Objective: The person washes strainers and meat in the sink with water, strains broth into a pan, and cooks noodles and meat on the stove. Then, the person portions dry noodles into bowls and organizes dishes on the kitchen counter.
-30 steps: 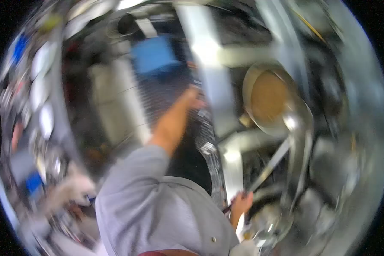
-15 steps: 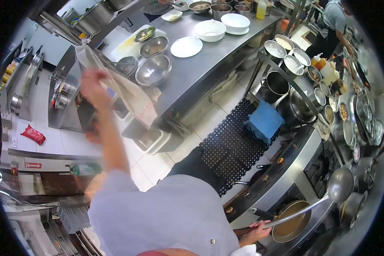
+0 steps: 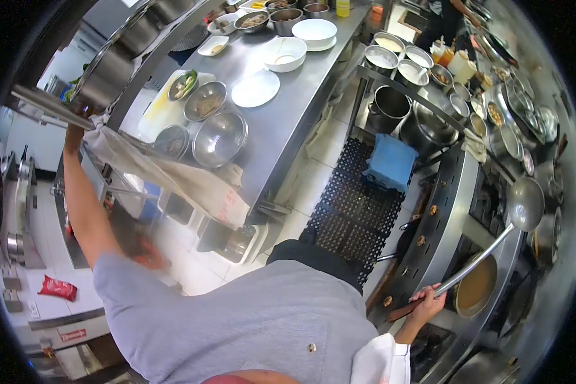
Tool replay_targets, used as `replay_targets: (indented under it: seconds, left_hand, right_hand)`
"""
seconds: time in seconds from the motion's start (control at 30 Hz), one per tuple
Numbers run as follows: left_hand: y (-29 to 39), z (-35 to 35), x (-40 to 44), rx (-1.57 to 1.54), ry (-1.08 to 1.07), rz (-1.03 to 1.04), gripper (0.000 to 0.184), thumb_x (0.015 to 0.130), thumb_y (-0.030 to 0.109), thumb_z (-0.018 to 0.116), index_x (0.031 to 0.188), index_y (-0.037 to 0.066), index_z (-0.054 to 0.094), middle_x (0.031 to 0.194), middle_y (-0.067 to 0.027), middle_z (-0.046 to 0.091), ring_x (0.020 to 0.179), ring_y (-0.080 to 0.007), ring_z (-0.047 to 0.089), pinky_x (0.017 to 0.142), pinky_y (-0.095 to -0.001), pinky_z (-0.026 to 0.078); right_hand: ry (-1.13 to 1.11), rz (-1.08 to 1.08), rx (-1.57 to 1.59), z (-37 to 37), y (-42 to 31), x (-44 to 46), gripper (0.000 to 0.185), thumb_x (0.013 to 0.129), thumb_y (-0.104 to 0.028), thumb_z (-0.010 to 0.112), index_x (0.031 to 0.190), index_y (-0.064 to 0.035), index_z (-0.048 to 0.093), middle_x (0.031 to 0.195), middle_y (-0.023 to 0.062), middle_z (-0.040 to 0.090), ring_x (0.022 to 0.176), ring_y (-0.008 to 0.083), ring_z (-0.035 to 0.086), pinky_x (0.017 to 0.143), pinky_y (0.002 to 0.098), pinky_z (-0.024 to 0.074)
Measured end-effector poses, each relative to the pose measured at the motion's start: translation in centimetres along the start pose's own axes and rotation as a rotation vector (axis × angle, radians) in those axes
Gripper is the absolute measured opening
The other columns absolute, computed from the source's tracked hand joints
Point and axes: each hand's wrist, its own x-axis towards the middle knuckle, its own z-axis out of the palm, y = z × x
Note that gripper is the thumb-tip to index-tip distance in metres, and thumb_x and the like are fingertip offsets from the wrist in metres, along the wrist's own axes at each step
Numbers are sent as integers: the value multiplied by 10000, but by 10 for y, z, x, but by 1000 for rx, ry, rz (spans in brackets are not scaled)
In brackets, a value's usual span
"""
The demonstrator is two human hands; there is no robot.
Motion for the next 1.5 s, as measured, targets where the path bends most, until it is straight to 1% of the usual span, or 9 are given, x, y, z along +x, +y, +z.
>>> replay_targets:
  seconds: [0.03,0.33,0.53,0.63,0.8,0.9,1.0,1.43,1.5]
  left_hand:
    - [11,1,-2,-591,24,-368,300,939,221,488,1137,5,553,1003,-116,623,962,-212,560,862,-319,416]
    - [141,-62,-110,-787,344,-945,290,908,216,572,1146,49,567,917,-60,604,876,-88,554,683,-182,416]
    - [309,-3,-272,-1759,526,-658,627,860,26,504,1422,64,228,1369,-181,374,1223,-338,417,960,-426,453]
    - [378,57,-258,-2021,127,-466,632,818,51,565,1387,124,299,1170,-167,485,804,-208,569,539,-259,524]
    - [630,177,-131,-1810,-591,-928,535,766,22,583,1272,116,439,790,-36,529,567,-89,485,453,-168,405]
    - [786,249,-73,-1274,-1167,-184,596,729,57,627,1304,67,469,887,-10,579,697,-96,540,591,-204,440]
    - [912,326,-47,-988,-1062,687,573,659,71,610,1229,80,551,1016,-185,640,944,-282,620,871,-337,450]
    - [1138,370,-84,-867,-1567,401,90,658,76,524,714,45,587,510,-38,431,373,-145,374,336,-304,251]
    - [1150,436,-112,-1066,-1588,766,77,647,78,545,584,62,504,471,-22,366,373,-135,339,340,-296,233]
  right_hand:
    - [22,5,10,-3,0,-2,125,829,-12,482,939,-55,440,573,22,417,404,113,420,361,246,395]
    - [47,1,6,-69,-1,-13,137,812,9,482,919,-55,425,570,18,405,392,111,411,343,258,394]
    - [167,57,-54,-122,9,-31,106,855,-44,522,938,-65,459,575,-16,427,403,70,404,348,223,336]
    - [258,107,-74,-133,-6,-37,157,829,-81,585,957,-41,503,571,-25,448,401,55,401,360,206,327]
    - [231,59,19,-168,-12,-53,121,804,-5,541,878,-37,451,577,3,470,411,94,464,386,230,378]
    - [243,64,24,-185,-9,-63,125,793,4,536,857,-43,440,576,7,477,409,95,469,387,232,384]
    - [305,82,-42,-195,-3,-87,118,779,24,494,870,-20,433,556,26,451,397,107,457,381,241,393]
    - [547,168,63,-211,22,-147,122,807,43,494,890,-28,440,590,30,457,418,114,464,386,247,403]
    - [524,175,63,-213,18,-142,136,806,53,488,903,-30,443,583,31,447,415,121,459,385,253,404]
